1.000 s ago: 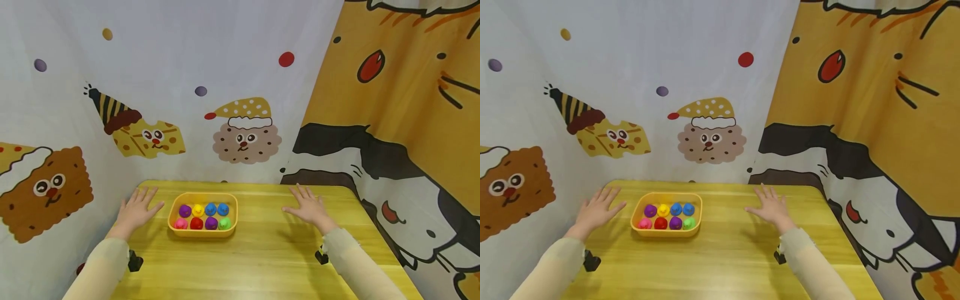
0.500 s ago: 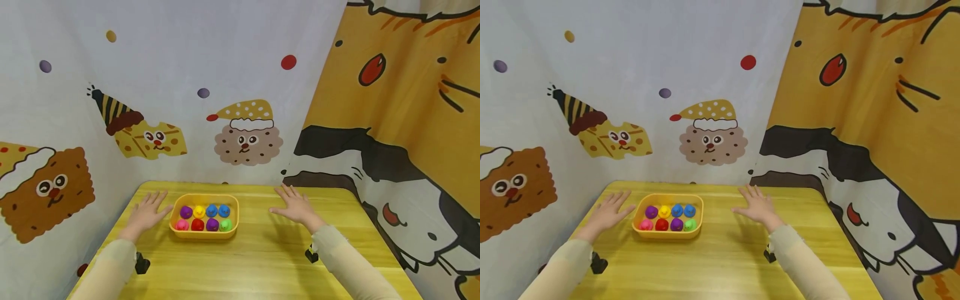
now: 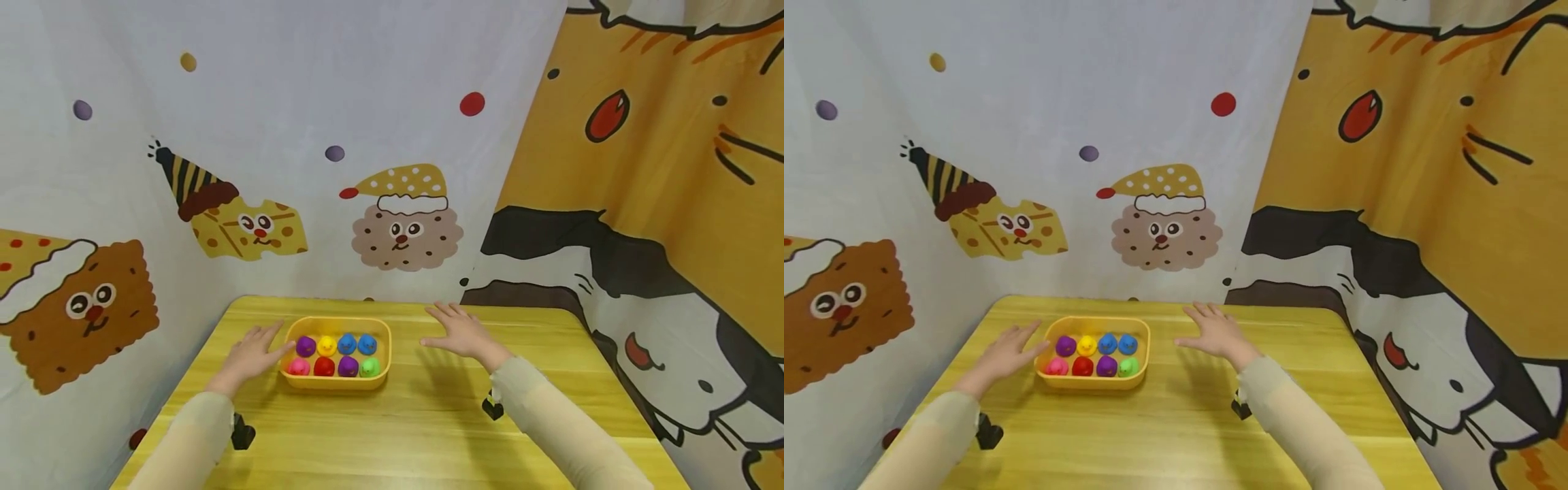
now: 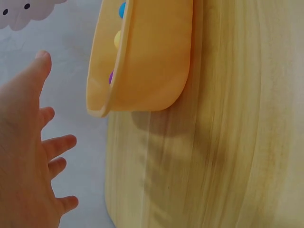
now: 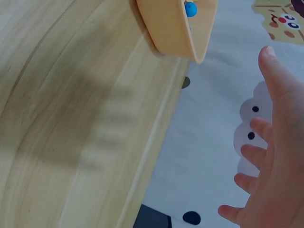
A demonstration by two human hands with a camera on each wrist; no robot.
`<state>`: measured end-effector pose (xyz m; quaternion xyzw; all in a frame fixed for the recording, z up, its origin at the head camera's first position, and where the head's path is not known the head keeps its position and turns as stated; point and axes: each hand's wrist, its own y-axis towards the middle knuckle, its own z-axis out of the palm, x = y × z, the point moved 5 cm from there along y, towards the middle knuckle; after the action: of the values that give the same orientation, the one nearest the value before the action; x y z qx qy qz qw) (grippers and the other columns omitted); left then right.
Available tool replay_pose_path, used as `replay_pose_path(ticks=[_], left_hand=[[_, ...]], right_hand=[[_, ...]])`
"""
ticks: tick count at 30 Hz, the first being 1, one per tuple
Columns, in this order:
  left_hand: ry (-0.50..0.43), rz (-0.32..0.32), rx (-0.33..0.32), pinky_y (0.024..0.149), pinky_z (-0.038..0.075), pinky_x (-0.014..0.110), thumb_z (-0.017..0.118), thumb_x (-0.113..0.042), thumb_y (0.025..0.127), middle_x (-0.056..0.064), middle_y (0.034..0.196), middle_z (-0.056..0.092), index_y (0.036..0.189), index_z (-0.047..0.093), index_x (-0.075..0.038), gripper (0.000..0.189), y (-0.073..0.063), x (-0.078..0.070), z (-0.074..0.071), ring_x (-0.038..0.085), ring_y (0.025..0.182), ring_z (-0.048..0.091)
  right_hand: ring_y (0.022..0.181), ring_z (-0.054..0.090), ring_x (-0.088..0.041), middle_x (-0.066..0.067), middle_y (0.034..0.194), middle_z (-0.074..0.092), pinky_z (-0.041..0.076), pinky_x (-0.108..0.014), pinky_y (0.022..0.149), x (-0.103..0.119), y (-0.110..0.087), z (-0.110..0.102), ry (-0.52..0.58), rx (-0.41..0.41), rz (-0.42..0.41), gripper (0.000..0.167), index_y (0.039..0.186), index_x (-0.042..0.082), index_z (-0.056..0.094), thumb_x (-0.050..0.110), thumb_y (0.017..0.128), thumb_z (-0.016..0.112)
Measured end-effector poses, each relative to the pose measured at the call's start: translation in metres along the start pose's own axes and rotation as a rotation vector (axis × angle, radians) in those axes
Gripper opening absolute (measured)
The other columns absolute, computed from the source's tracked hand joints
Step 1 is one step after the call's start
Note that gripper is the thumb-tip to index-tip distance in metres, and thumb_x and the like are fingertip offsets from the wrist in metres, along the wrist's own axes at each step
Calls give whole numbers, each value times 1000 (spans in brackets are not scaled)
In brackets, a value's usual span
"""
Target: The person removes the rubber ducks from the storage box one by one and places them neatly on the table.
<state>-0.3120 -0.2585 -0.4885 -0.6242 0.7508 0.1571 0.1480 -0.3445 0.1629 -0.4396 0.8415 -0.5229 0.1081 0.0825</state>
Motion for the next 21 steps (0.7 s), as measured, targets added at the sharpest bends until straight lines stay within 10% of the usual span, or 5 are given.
replay_pose_path(ticks=[21], left_hand=[[-107, -73, 134, 102, 19, 73, 57, -69, 84, 33, 149, 29, 155, 14, -3, 105, -5, -5, 18, 54, 137, 17]], right_hand=[[136, 38, -31, -8, 148, 44, 28, -50, 111, 43, 35, 28, 172, 31, -121, 78, 147, 15, 43, 63, 87, 58]])
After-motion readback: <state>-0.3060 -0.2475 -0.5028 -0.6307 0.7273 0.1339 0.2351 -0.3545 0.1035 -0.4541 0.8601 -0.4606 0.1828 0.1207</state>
